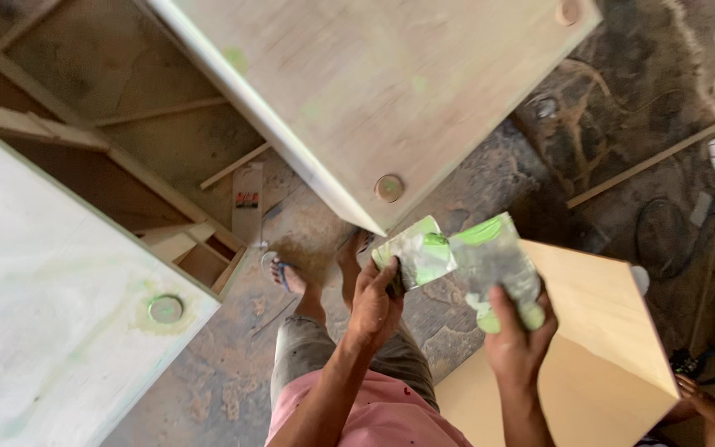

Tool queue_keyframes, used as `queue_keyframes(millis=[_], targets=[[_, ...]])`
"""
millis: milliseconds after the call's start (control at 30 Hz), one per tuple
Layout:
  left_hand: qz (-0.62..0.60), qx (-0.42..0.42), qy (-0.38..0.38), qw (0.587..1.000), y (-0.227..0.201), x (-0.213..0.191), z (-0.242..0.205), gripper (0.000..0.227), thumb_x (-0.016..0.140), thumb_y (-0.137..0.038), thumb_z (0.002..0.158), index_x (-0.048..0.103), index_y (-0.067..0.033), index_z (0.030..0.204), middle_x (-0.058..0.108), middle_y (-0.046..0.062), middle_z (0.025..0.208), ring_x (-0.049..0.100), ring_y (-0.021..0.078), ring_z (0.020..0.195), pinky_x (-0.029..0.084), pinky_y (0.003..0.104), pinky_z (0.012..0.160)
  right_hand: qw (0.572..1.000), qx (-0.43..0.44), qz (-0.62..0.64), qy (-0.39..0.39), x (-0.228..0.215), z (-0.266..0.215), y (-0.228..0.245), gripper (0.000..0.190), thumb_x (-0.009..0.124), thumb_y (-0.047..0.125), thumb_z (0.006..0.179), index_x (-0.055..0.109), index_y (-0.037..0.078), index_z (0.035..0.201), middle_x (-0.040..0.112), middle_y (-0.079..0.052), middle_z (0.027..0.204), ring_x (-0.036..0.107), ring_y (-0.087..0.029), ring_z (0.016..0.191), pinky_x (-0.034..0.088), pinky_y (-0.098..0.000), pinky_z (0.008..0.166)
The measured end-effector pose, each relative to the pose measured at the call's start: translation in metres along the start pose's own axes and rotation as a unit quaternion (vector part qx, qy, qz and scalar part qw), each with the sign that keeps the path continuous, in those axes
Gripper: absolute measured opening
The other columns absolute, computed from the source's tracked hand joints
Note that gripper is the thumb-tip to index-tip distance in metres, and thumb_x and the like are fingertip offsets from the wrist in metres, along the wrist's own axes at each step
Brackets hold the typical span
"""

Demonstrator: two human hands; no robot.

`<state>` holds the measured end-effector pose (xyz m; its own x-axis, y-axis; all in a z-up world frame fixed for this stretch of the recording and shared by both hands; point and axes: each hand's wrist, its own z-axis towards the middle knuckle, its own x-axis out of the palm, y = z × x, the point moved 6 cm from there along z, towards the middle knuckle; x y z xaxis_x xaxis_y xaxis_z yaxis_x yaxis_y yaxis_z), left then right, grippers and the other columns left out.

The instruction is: The person uses a putty knife to scoop green filler and applies it to circular indentations on the corners of wooden furniture pieces. They smooth the filler with their fingers and repeat the process on multiple units.

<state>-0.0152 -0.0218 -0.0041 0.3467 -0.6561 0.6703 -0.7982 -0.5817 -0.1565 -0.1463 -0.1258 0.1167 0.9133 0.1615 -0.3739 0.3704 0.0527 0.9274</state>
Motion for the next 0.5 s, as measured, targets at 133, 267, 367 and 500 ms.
queue_keyframes(millis=[133, 267, 367, 500], targets=[[0.074, 0.009, 0.064, 0.995, 0.02, 0.044, -0.004, 0.02, 0.069, -0.001, 0.096, 0.065, 0.0033, 0.116, 0.069, 0.012, 0.092, 0.07, 0.0187, 0.08, 0.062, 0.038, 0.077, 0.996, -0.012, -0.086, 0.035, -0.024, -0.019, 0.017, 0.044, 0.074, 0.012, 0.09, 0.068, 0.005, 0.133, 0.072, -0.015, 0.116, 0.062, -0.016, 0.11, 0.051, -0.0394, 0.101], [0.148, 0.004, 0.156, 0.977, 0.02, 0.072, -0.008, 0.028, 0.066, -0.011, 0.098, 0.062, 0.0026, 0.122, 0.068, 0.013, 0.106, 0.066, 0.0205, 0.094, 0.057, 0.038, 0.086, 0.974, 0.023, -0.171, 0.147, -0.04, -0.009, 0.01, 0.05, 0.066, 0.02, 0.093, 0.061, 0.011, 0.142, 0.074, -0.018, 0.121, 0.071, -0.027, 0.11, 0.057, -0.0428, 0.091], [0.168, -0.027, 0.182, 0.968, 0.018, 0.091, -0.014, 0.019, 0.064, -0.017, 0.101, 0.06, -0.0038, 0.114, 0.062, 0.007, 0.103, 0.056, 0.0176, 0.091, 0.049, 0.031, 0.082, 0.985, 0.119, -0.089, 0.087, -0.07, 0.027, -0.012, 0.038, 0.068, 0.025, 0.092, 0.065, 0.012, 0.127, 0.074, -0.01, 0.109, 0.07, -0.022, 0.089, 0.058, -0.0366, 0.069], [0.101, -0.03, 0.078, 0.991, 0.036, 0.078, -0.022, 0.017, 0.073, -0.007, 0.095, 0.064, 0.0045, 0.102, 0.072, 0.018, 0.081, 0.073, 0.025, 0.066, 0.062, 0.04, 0.064, 0.973, 0.11, 0.189, -0.075, -0.069, 0.071, 0.075, 0.041, 0.077, 0.014, 0.088, 0.067, 0.006, 0.127, 0.071, -0.008, 0.108, 0.072, -0.019, 0.102, 0.058, -0.039, 0.085]])
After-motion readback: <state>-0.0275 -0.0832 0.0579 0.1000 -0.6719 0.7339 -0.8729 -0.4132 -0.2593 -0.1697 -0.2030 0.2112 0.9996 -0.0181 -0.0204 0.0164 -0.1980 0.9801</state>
